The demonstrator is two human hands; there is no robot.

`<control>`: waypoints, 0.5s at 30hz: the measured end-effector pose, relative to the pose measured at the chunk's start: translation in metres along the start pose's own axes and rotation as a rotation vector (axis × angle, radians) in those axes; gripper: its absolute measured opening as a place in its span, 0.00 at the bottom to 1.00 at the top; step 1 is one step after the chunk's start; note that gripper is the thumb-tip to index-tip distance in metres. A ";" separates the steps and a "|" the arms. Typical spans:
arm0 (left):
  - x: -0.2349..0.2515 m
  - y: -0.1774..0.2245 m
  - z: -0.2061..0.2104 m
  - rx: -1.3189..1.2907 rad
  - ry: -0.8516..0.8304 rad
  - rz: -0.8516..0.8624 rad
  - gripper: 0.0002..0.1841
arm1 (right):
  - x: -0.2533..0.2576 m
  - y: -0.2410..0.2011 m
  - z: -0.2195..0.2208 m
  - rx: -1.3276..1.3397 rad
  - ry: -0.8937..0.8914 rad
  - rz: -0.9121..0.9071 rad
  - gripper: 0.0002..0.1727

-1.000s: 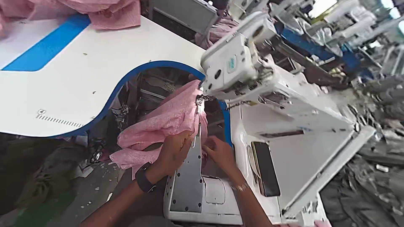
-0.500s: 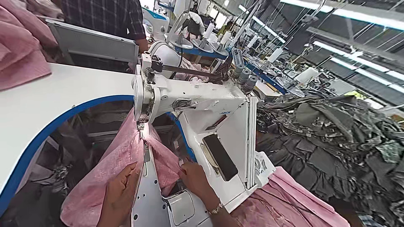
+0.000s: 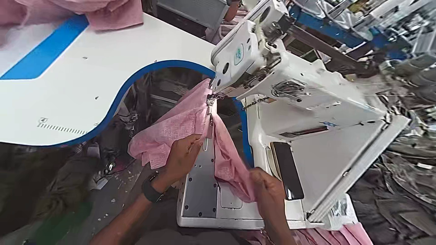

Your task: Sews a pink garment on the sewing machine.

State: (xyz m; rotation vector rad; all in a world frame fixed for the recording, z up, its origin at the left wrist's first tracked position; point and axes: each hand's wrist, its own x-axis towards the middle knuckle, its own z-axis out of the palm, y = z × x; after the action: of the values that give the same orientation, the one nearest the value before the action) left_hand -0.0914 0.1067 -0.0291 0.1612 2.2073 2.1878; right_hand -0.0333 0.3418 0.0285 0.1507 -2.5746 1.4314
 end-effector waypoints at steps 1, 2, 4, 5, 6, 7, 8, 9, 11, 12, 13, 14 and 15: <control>0.000 -0.001 0.001 0.003 -0.003 -0.008 0.15 | -0.004 0.002 -0.007 -0.293 -0.041 -0.110 0.17; 0.000 -0.001 0.001 0.009 -0.003 -0.010 0.15 | -0.006 0.001 -0.010 -0.595 -0.071 -0.195 0.18; 0.001 -0.001 0.002 0.034 0.008 -0.007 0.15 | -0.007 -0.004 -0.010 -0.887 -0.098 -0.268 0.14; 0.002 -0.001 0.002 0.046 0.015 0.007 0.16 | -0.004 -0.010 -0.008 -0.906 -0.080 -0.295 0.14; 0.002 0.000 0.002 0.058 0.022 0.028 0.16 | -0.002 -0.020 -0.005 -0.891 -0.073 -0.326 0.15; 0.003 0.000 0.003 0.074 0.028 0.056 0.16 | -0.001 -0.036 0.002 -0.863 -0.092 -0.354 0.15; 0.003 0.001 0.003 0.102 0.028 0.082 0.16 | -0.003 -0.051 0.013 -0.844 -0.119 -0.371 0.17; 0.001 0.001 0.004 0.137 0.027 0.103 0.16 | -0.008 -0.061 0.025 -0.846 -0.140 -0.375 0.17; -0.003 0.001 0.004 0.177 0.030 0.139 0.17 | -0.015 -0.064 0.039 -0.914 -0.098 -0.341 0.18; -0.003 0.000 0.004 0.172 0.045 0.153 0.17 | -0.012 -0.066 0.035 -0.958 -0.068 -0.295 0.17; -0.003 -0.002 0.003 0.152 0.058 0.158 0.17 | -0.008 -0.066 0.025 -0.999 -0.038 -0.240 0.16; -0.004 -0.004 0.004 0.130 0.064 0.149 0.17 | -0.003 -0.062 0.010 -1.029 0.007 -0.203 0.15; -0.005 -0.004 0.005 0.115 0.067 0.138 0.17 | 0.002 -0.057 -0.005 -1.019 0.054 -0.184 0.14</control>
State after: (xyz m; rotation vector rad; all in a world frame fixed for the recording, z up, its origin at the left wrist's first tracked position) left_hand -0.0859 0.1115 -0.0334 0.2539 2.4290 2.1637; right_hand -0.0241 0.3156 0.0785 0.1742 -2.7880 -0.0296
